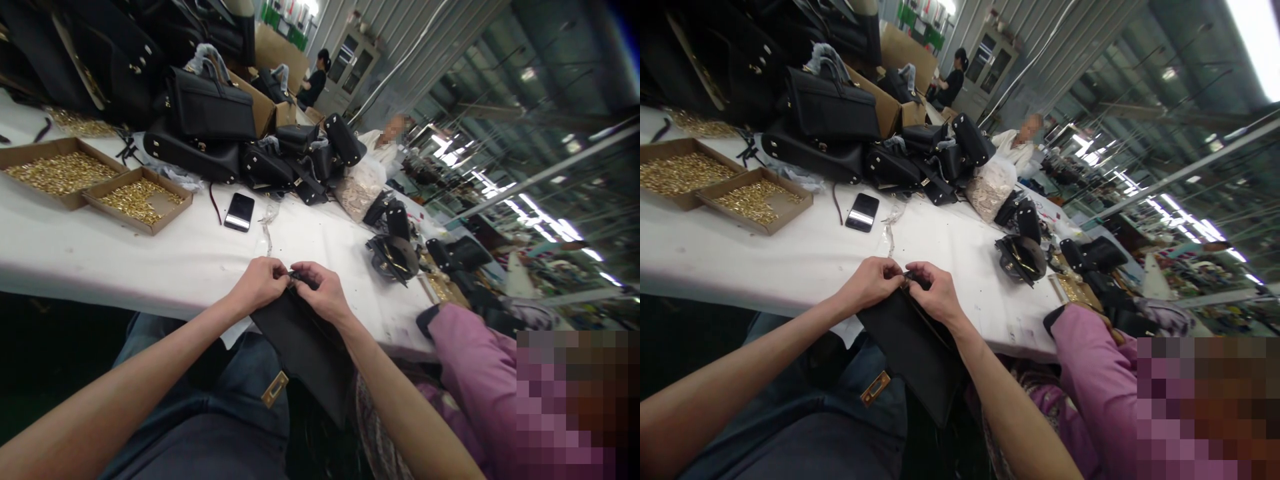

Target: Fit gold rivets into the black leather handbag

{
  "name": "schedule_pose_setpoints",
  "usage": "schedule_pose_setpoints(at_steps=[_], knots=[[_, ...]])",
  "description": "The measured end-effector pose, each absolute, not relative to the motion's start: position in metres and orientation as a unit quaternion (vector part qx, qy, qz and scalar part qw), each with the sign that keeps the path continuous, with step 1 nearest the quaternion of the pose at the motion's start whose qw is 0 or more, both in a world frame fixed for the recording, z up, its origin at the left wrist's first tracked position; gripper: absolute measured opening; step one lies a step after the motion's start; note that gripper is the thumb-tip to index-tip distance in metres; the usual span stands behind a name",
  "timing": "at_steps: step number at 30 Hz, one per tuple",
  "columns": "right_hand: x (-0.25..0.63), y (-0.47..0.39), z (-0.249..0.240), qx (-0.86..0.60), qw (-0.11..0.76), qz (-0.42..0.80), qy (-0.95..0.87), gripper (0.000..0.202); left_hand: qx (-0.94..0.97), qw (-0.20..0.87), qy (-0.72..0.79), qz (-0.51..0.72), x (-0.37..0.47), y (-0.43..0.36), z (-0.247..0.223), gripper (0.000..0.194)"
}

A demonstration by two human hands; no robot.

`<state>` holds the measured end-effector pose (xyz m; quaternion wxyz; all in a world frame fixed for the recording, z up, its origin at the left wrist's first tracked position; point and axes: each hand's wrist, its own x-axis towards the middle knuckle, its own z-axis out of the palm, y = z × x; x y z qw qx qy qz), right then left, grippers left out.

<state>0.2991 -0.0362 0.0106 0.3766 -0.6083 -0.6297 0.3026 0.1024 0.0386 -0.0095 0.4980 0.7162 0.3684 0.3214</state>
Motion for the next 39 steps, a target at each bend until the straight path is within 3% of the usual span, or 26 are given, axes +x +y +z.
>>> schedule_pose_setpoints(at_steps=[18, 29, 39], knots=[[0.295, -0.041, 0.017, -0.614, 0.373, 0.302, -0.627, 0.031, 0.704, 0.536, 0.319, 0.339, 0.093, 0.035, -0.010, 0.018], [0.296, -0.040, 0.017, -0.616, 0.382, 0.325, -0.608, 0.030, 0.720, 0.517, 0.308, 0.346, 0.096, 0.038, -0.005, 0.012], [0.291, -0.040, 0.026, -0.610, 0.363, 0.316, -0.629, 0.028, 0.763, 0.467, 0.329, 0.302, 0.090, 0.039, 0.001, 0.021]])
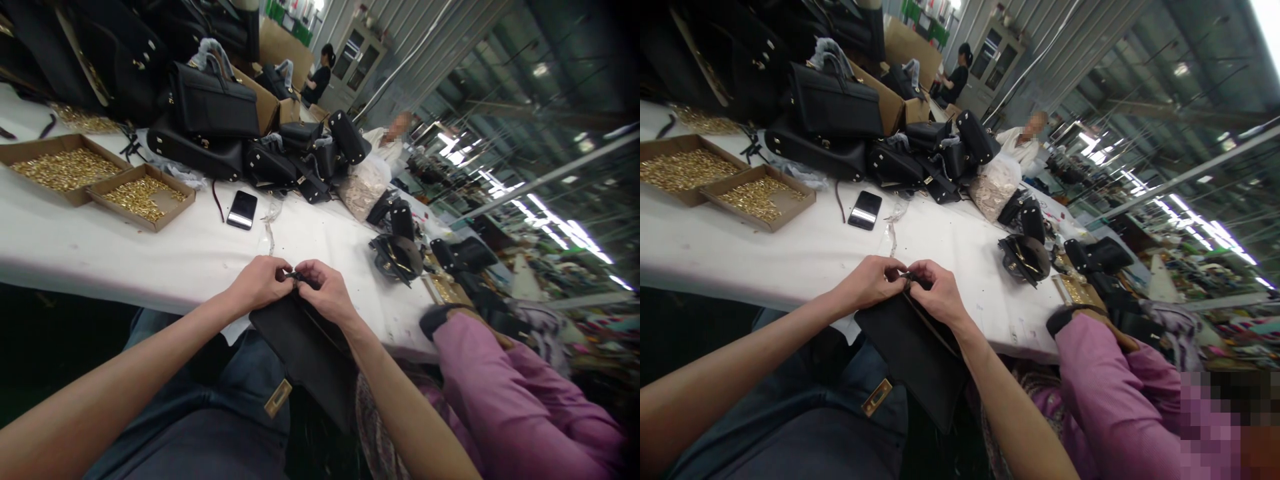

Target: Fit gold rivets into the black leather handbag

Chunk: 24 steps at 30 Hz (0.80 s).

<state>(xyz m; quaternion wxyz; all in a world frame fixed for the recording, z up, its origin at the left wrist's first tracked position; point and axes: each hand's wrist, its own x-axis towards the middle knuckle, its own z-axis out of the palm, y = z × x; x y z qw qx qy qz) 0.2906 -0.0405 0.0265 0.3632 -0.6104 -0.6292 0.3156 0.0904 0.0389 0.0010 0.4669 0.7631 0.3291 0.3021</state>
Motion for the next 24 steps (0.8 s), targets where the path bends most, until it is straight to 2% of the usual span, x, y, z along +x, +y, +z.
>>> schedule_pose_setpoints(at_steps=[9, 15, 24], knots=[[0.287, -0.040, 0.027, -0.610, 0.363, 0.294, -0.640, 0.028, 0.799, 0.428, 0.295, 0.304, 0.086, 0.035, 0.005, 0.019], [0.290, -0.037, 0.026, -0.614, 0.354, 0.285, -0.646, 0.025, 0.799, 0.403, 0.326, 0.304, 0.093, 0.037, 0.008, 0.020], [0.306, -0.008, 0.064, -0.539, 0.234, 0.266, -0.764, 0.044, 0.773, 0.421, 0.358, 0.311, 0.102, 0.034, 0.011, 0.023]])
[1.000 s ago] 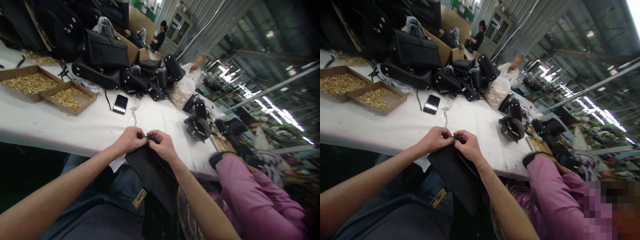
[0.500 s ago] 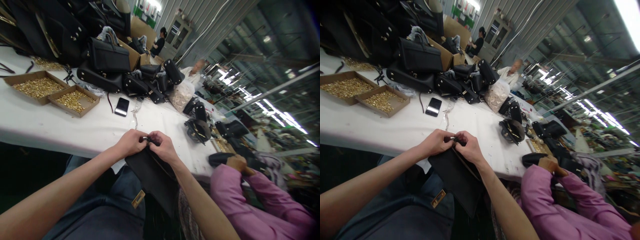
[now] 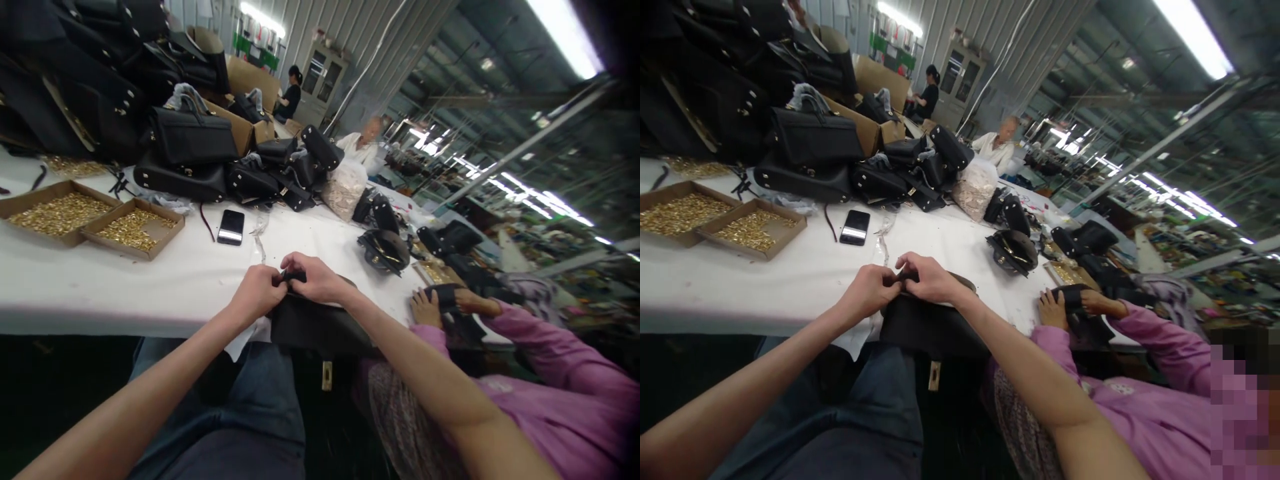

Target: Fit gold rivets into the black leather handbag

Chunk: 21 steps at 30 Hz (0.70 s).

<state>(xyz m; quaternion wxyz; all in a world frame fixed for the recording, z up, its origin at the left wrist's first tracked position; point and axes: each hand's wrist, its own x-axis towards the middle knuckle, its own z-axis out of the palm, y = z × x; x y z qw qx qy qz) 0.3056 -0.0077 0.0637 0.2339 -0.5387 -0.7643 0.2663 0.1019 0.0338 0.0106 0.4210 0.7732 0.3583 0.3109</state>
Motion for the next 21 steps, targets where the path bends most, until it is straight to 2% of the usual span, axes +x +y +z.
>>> schedule_pose_setpoints(at_steps=[3, 9, 16, 21], knots=[[0.311, -0.006, 0.060, -0.533, 0.245, 0.276, -0.762, 0.045, 0.764, 0.426, 0.366, 0.318, 0.105, 0.038, 0.007, 0.022], [0.313, -0.020, 0.044, -0.551, 0.290, 0.288, -0.728, 0.040, 0.748, 0.531, 0.315, 0.243, 0.098, 0.043, 0.004, 0.033], [0.316, -0.023, 0.047, -0.538, 0.295, 0.304, -0.729, 0.041, 0.769, 0.476, 0.343, 0.253, 0.106, 0.040, 0.004, 0.027], [0.310, -0.027, 0.050, -0.549, 0.298, 0.265, -0.734, 0.039, 0.764, 0.472, 0.347, 0.269, 0.108, 0.041, -0.002, 0.030]])
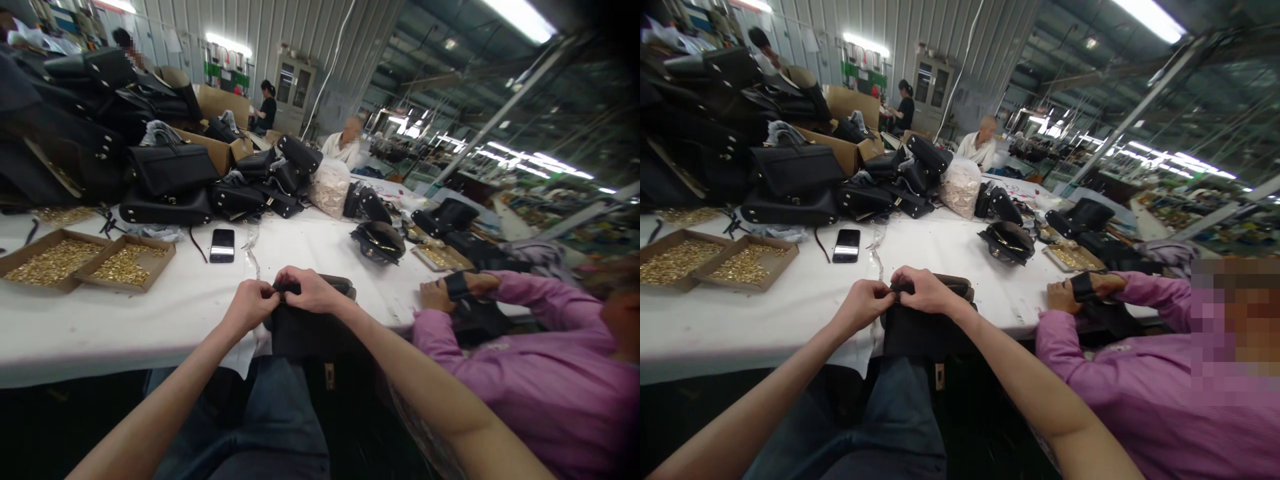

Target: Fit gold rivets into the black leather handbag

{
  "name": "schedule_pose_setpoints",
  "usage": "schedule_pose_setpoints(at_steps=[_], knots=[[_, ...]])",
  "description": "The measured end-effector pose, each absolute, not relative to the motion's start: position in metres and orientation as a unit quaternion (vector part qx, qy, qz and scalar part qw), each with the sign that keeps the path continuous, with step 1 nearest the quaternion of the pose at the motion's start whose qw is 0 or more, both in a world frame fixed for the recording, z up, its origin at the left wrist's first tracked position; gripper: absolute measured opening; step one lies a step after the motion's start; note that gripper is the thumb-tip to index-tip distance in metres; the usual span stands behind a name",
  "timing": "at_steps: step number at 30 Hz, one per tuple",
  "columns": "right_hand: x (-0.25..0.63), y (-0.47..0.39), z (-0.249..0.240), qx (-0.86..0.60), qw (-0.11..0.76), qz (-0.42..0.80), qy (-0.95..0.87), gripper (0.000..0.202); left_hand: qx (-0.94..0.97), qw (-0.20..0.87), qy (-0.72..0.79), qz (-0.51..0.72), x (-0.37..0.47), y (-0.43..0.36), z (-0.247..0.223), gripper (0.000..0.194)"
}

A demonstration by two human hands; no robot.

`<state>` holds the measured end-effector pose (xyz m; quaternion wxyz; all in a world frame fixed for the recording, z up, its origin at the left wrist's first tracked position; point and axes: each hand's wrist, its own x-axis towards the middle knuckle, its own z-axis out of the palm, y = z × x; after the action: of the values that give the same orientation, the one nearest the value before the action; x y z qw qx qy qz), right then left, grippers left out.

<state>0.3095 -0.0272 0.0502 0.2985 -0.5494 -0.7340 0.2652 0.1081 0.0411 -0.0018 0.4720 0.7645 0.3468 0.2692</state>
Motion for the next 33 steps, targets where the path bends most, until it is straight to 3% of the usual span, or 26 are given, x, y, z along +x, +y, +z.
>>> schedule_pose_setpoints(at_steps=[7, 18, 25, 28, 33], knots=[[0.298, -0.039, 0.050, -0.595, 0.322, 0.197, -0.710, 0.040, 0.765, 0.475, 0.333, 0.279, 0.110, 0.041, -0.004, 0.029], [0.312, -0.027, 0.034, -0.564, 0.348, 0.313, -0.681, 0.055, 0.762, 0.451, 0.342, 0.315, 0.112, 0.036, -0.011, 0.025], [0.324, -0.036, 0.058, -0.554, 0.291, 0.368, -0.688, 0.049, 0.726, 0.503, 0.339, 0.324, 0.112, 0.034, -0.012, 0.023], [0.335, -0.038, 0.064, -0.590, 0.248, 0.349, -0.684, 0.028, 0.716, 0.513, 0.343, 0.327, 0.112, 0.033, -0.012, 0.022], [0.336, -0.036, 0.055, -0.625, 0.202, 0.349, -0.668, 0.044, 0.712, 0.513, 0.340, 0.338, 0.112, 0.030, -0.015, 0.020]])
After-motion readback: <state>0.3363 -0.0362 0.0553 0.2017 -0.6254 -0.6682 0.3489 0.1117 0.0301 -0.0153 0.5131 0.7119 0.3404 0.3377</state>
